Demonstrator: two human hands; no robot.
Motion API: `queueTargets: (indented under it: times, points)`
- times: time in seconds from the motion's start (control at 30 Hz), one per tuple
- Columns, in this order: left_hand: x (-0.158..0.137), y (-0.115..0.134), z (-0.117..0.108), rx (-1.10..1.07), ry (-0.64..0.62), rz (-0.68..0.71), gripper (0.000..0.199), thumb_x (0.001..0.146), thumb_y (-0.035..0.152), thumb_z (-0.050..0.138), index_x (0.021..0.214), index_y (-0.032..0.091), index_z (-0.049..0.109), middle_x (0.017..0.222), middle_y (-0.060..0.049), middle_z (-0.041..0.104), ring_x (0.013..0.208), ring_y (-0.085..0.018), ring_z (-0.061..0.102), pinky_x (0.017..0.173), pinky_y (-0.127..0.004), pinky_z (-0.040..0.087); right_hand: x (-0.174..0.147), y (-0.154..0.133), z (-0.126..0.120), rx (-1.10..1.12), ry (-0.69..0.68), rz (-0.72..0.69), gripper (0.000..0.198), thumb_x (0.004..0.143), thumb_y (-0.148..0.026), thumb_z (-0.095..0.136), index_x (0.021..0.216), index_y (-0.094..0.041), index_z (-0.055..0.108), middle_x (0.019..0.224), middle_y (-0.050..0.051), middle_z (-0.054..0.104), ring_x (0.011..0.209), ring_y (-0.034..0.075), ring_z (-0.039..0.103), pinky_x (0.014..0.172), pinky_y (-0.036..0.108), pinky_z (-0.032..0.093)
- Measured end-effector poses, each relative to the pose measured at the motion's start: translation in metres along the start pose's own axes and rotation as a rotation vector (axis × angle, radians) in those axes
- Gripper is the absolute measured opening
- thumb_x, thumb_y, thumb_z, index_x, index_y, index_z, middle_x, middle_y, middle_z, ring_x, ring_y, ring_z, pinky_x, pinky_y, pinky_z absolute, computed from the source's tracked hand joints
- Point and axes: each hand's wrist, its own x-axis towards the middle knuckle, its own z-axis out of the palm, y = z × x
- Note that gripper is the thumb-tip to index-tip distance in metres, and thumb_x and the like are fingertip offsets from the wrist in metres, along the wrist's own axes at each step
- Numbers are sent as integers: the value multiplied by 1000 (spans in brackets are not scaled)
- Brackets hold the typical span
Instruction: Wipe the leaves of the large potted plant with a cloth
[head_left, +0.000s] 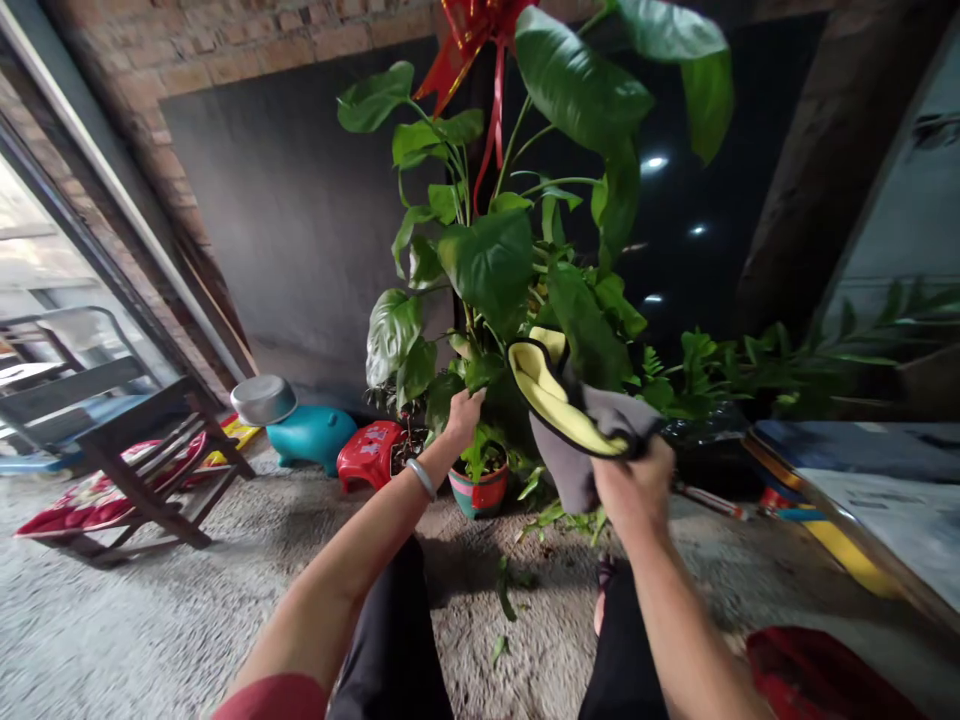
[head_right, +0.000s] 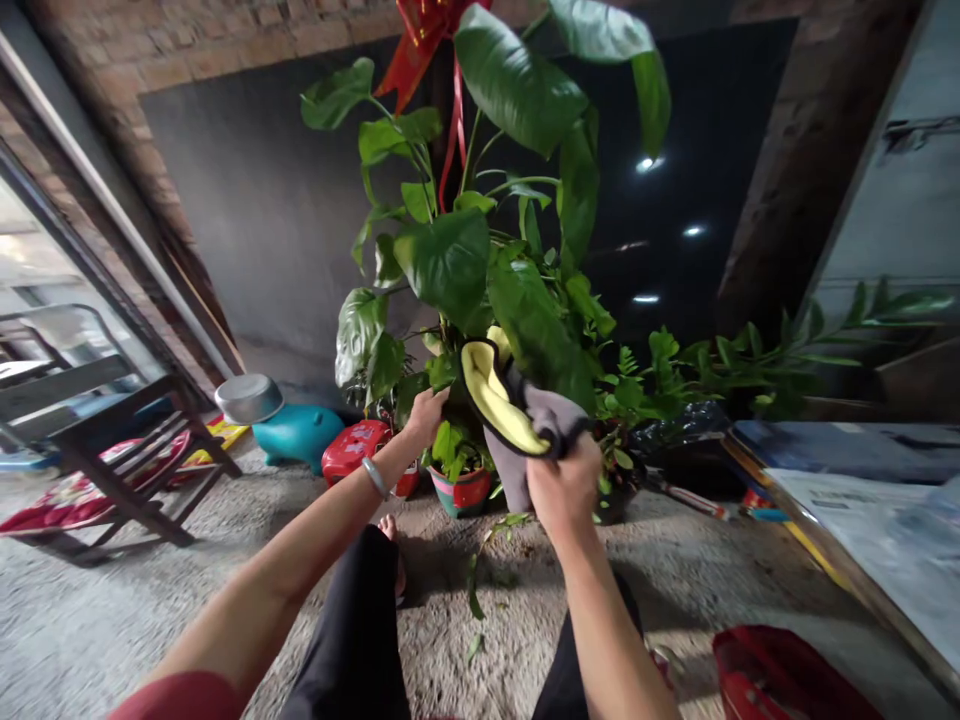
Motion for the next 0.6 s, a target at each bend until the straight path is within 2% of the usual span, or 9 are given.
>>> queueTargets:
  times: [0.1,0.2,0.3,0.4,0.47,0.5,0.6]
  points:
    - [-10,-1,15,-116,-55,-100,19,82,32,82,76,17,73,70,-4,74,66,-18,69,65,-27,55,6,14,37,-25,-181,59,27,73,-49,73,85,-24,76,93,14,84,103,36,79,96,47,61]
    - [-15,-1,19,-105,-102,-150,18,78,28,86,77,14,76,71,-8,76,65,-20,71,67,-30,58,-11,29,51,-39,-268,70,25,75,-46,68,85,-26,77,88,12,84,96,35,81,95,47,62]
    - [-14,-3,15,-87,6,-127,19,69,17,89,70,14,70,63,-5,73,58,-18,68,66,-31,58,-34,45,39,-74,-350,34,21,76,-39,64,85,-27,78,88,10,85,95,33,81,97,46,61]
    - [-9,-4,5,-109,93,-96,25,66,18,92,72,16,68,60,-1,69,59,-18,69,68,-31,59,-45,54,9,-188,-428,87,16,72,-36,69,79,-26,79,79,9,83,83,33,81,77,41,65]
    - [-7,-3,-4,-85,111,-86,31,65,20,94,70,17,64,58,1,67,57,-17,67,65,-30,58,-40,47,-8,-185,-381,107,15,72,-37,72,77,-25,79,77,10,83,78,33,80,70,39,64]
    - [-8,-2,-7,-70,115,-82,33,65,21,95,68,17,62,57,2,65,55,-15,65,63,-29,57,-35,40,-12,-149,-316,89,16,74,-38,73,79,-24,79,80,11,83,81,33,80,72,39,65]
    - [-13,0,-10,-27,118,-84,35,68,24,92,65,19,57,56,3,63,51,-12,60,57,-25,52,-13,11,2,-25,-105,-50,24,85,-37,69,99,-22,82,104,11,85,102,30,79,94,41,63]
